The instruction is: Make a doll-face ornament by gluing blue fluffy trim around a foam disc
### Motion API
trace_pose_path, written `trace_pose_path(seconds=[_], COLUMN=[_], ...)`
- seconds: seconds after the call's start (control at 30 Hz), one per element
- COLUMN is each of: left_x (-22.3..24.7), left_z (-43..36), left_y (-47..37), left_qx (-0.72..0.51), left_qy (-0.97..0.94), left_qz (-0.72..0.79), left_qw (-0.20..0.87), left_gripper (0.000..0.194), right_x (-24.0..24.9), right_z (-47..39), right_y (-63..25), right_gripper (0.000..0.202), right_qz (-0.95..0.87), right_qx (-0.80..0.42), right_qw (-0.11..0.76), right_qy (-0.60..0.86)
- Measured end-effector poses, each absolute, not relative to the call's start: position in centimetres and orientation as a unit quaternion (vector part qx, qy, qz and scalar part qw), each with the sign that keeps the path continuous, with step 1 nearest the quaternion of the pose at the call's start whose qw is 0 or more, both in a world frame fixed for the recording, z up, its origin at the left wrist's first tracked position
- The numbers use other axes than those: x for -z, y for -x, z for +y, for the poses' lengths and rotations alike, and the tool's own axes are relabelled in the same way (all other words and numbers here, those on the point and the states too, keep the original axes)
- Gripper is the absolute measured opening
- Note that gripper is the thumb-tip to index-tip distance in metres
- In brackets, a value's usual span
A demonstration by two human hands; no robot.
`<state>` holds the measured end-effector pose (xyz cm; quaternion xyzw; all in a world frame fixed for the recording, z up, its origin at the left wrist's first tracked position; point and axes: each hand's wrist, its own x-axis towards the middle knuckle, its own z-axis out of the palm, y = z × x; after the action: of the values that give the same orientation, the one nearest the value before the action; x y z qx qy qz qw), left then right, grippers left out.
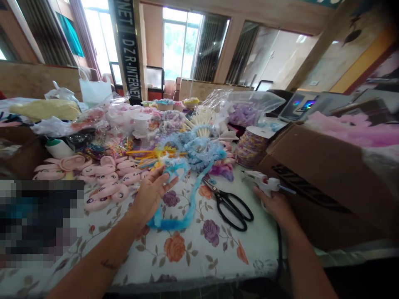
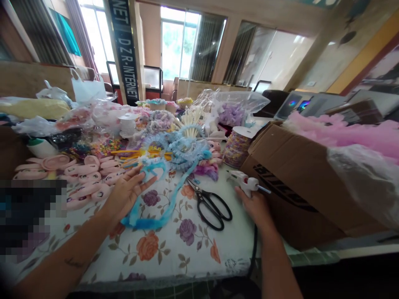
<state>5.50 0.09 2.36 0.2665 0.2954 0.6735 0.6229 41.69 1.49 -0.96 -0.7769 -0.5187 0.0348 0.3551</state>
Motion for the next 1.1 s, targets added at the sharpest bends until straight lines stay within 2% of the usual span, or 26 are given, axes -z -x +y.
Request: trace_pose_path(seconds=[0.1,0.17,0.23,0.27,0.33,0.4,0.43,0.5,0.57,0.63,0.7,0.77,0.83,0.93,1.0,1.1], left_x=[-2.4,-2.5,-2.5,-2.4,-2.4,-2.2,-2.2,-2.1,-1.9,-1.8,-1.7,-1.6,-1.6,-1.6,-1.7,-1.8], left_z=[0.1,0.0,-0.1,-0.1,-0.2,-0.2,-0.2,-0.3,-0.3,-0.4,-0.4,-0.4,-0.4,-0.5,-0.5,-0.7], left_y=[-5.5,-5.5,-5.6,-5.6,-5.7,-5.8,-5.8,-5.8,-5.9,-6.0,-6.1,-6.1,-6.1,-5.8,-5.5,-5.1], left_qx=[-0.670,-0.669,-0.670,-0.671,-0.671,-0.670,-0.668,-0.659,-0.648,-0.640,-0.630,-0.621,-0.614,-0.585,-0.571,-0.599], left_qy=[-0.261,-0.263,-0.267,-0.271,-0.280,-0.292,-0.296,-0.304,-0.313,-0.321,-0.328,-0.336,-0.352,-0.410,-0.464,-0.522], left_qz=[0.299,0.301,0.301,0.300,0.298,0.300,0.303,0.315,0.323,0.326,0.326,0.329,0.336,0.375,0.427,0.503], left_qw=[0.627,0.626,0.624,0.622,0.618,0.614,0.612,0.612,0.614,0.618,0.624,0.627,0.621,0.591,0.525,0.340], left_gripper=[0.014,0.015,0.017,0.017,0.016,0.015,0.015,0.015,0.018,0.022,0.027,0.032,0.034,0.039,0.040,0.033], right_x=[-0.1,-0.8,-1.4,-1.8,-2.6,-3.6,-4.1,-5.0,-5.3,-5.2,-4.5,-3.7,-2.9,-2.0,-1.7,-1.5], right_z=[0.3,-1.2,-3.1,-3.9,-4.8,-4.6,-4.0,-1.9,0.7,3.0,4.5,4.9,4.6,3.8,3.6,3.6], right_y=[-41.0,-40.4,-39.0,-37.9,-35.1,-31.9,-30.3,-27.8,-26.1,-25.2,-24.5,-24.1,-23.7,-23.5,-23.4,-23.3], right_gripper=[0.037,0.040,0.035,0.031,0.026,0.026,0.027,0.041,0.062,0.071,0.067,0.053,0.039,0.034,0.034,0.035], right_qz=[-0.524,-0.536,-0.512,-0.485,-0.494,-0.583,-0.631,-0.705,-0.747,-0.759,-0.756,-0.731,-0.686,-0.625,-0.605,-0.588], right_qx=[-0.091,-0.061,0.017,0.066,0.118,0.026,-0.053,-0.176,-0.233,-0.297,-0.367,-0.435,-0.498,-0.553,-0.562,-0.562], right_qw=[0.268,0.208,0.166,0.181,0.302,0.428,0.456,0.461,0.443,0.429,0.402,0.385,0.398,0.430,0.443,0.462], right_qy=[0.803,0.816,0.842,0.853,0.807,0.690,0.625,0.510,0.438,0.389,0.364,0.356,0.352,0.345,0.348,0.355])
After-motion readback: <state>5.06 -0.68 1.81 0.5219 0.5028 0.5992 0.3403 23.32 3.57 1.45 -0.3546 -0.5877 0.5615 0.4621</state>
